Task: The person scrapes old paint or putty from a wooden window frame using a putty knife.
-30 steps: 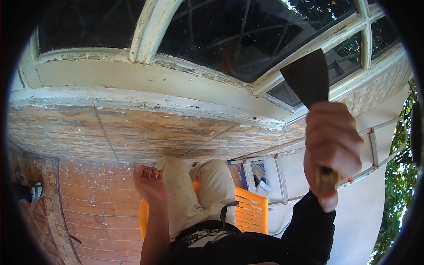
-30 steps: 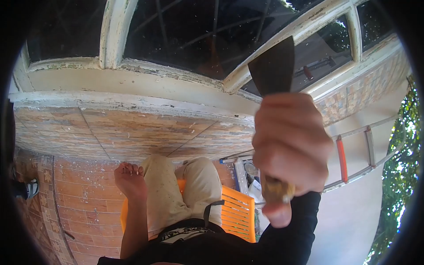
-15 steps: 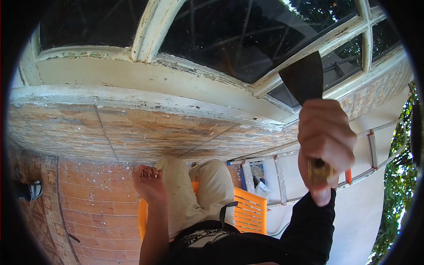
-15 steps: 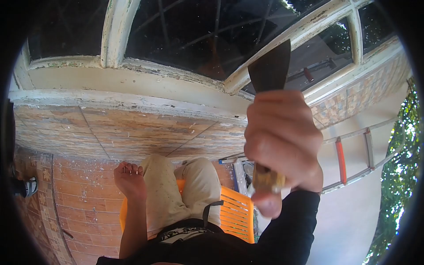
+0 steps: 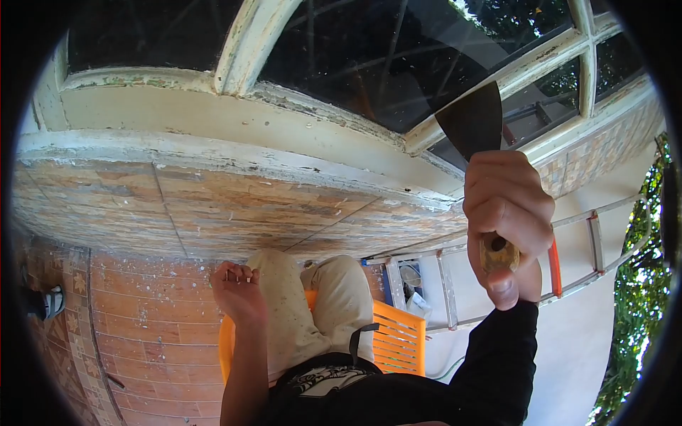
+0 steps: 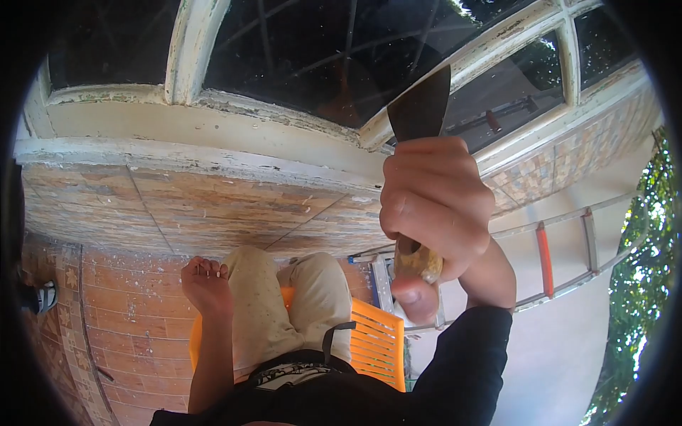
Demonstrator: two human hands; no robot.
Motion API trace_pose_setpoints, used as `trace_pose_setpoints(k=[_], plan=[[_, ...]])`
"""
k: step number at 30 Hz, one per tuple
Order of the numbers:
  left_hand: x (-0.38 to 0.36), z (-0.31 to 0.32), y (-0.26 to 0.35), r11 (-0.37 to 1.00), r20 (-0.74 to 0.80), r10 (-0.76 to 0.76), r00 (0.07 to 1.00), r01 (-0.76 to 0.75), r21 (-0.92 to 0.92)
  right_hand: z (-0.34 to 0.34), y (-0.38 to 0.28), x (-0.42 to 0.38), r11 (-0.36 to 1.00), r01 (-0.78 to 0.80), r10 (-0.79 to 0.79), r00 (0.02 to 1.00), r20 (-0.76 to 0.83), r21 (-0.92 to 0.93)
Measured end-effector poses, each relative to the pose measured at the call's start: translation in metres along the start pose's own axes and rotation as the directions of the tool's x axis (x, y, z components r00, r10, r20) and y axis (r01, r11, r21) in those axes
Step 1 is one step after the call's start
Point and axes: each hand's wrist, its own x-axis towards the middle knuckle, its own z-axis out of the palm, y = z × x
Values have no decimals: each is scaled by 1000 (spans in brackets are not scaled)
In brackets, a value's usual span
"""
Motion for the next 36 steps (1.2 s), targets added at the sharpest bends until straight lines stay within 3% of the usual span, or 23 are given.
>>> trace_pose_setpoints(k=[2, 4, 5, 8, 10, 12, 17, 19, 23, 26, 27, 30, 31, 32, 34, 36], plan=[[-1, 1, 0, 1000, -2, 13, 1000, -13, 1, 0, -4, 4, 999, 30, -31, 999, 37, 11], [-2, 2, 1, 1000, -6, 21, 1000, -20, 7, 7, -10, 3, 992, 123, -121, 990, -70, 27], [-2, 2, 0, 1000, -6, 25, 1000, -25, 8, 4, -5, 3, 989, 139, -139, 990, -7, 45], [0, -2, -1, 1000, 6, 9, 1000, -9, 18, 1, -1, 7, 1000, -14, 15, 1000, 19, -19], [1, -2, -1, 1000, 14, 6, 1000, -6, 14, 2, -9, 8, 1000, 15, -15, 999, 40, -9], [-2, 3, 0, 1000, -17, 30, 999, -29, 12, 7, -14, 6, 996, 88, -90, 991, -96, -19], [0, 2, -1, 1000, -22, 16, 1000, -16, 19, 5, -12, 7, 999, 10, -12, 999, -45, -45], [0, 0, -1, 1000, -26, 20, 999, -19, 9, 3, -16, 7, 997, 57, -63, 991, -120, -53], [-1, 1, -1, 999, -11, 17, 1000, -17, 28, 1, 1, 6, 1000, 7, -6, 999, 37, -11], [-1, 3, -1, 999, -19, 17, 1000, -17, 27, 4, -12, 8, 999, -40, 40, 999, 3, -37], [-2, 2, 0, 1000, -25, 14, 1000, -13, 28, 4, -9, 9, 998, 69, -69, 998, 0, -5], [0, 0, -1, 999, -18, 17, 1000, -16, 33, 8, 0, 12, 994, 29, -26, 999, 24, -105], [0, -1, -1, 999, -17, 12, 1000, -11, 35, 11, 5, 9, 999, 8, -7, 1000, -19, 31], [2, -2, -2, 1000, -3, 12, 1000, -12, 28, 12, 4, 10, 999, 14, -13, 1000, -15, 30], [1, -2, -2, 1000, 2, 15, 1000, -15, 21, 15, -1, 10, 984, 170, -172, 984, -47, -54], [0, 0, -2, 1000, -19, 21, 1000, -21, 20, 15, 3, 12, 987, 142, -145, 989, -37, -75]])
